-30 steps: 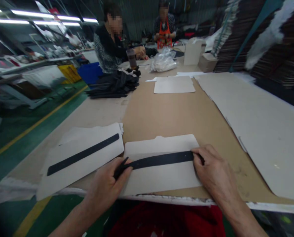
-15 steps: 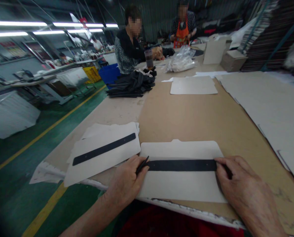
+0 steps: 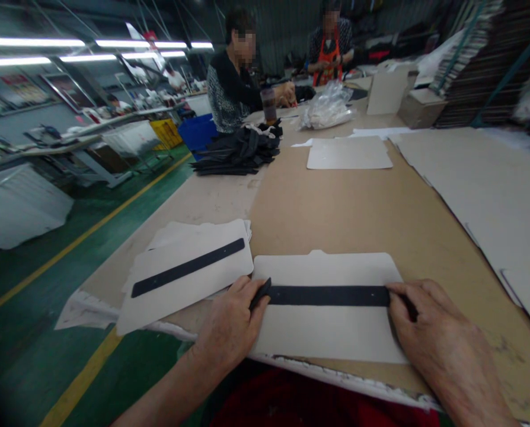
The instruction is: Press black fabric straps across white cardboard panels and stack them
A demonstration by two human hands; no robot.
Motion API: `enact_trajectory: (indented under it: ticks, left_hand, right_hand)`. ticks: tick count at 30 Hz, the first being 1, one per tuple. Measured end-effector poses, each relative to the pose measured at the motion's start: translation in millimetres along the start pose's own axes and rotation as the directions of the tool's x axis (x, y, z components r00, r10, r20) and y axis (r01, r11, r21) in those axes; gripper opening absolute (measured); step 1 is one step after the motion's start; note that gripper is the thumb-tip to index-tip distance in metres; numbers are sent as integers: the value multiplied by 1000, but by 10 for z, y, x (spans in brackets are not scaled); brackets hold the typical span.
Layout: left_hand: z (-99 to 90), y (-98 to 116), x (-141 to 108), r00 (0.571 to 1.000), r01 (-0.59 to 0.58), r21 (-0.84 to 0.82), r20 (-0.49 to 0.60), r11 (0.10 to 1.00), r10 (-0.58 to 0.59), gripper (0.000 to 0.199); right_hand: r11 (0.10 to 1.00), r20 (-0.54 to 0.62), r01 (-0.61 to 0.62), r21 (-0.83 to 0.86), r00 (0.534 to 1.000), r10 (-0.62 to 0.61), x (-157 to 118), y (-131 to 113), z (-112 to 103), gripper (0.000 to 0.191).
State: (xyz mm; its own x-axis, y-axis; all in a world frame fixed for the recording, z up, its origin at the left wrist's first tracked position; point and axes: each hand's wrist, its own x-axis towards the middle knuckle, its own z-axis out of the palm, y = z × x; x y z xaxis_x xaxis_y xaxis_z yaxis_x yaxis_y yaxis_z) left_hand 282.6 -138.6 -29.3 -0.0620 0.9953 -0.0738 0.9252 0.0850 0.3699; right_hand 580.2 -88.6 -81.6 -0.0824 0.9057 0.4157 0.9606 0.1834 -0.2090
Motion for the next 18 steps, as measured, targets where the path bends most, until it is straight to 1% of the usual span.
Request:
enact_trajectory:
  ticks: [5, 10, 13, 15, 18]
  left_hand:
    - [4, 7, -20, 1000, 14, 21, -12, 1000, -14, 29]
    - [5, 47, -31, 999, 29, 93, -32, 995, -26, 36]
    - [43, 83, -43, 1000, 9, 192, 3, 981, -10, 41]
    - [77, 97, -55, 997, -56, 257, 65, 965, 41, 49]
    - [107, 90, -83, 983, -157, 336, 144, 929, 114, 60]
  right_hand:
    - [1000, -31, 6, 25, 1000, -5, -4, -22, -9, 23]
    - [999, -5, 39, 16, 999, -39, 1, -44, -6, 23]
    - [990, -17, 134, -39, 991, -134, -5, -47, -23, 28]
    - [965, 36, 234, -122, 972, -231, -30, -48, -56, 33]
    - [898, 123, 361, -251, 932, -340, -93, -68, -125, 49]
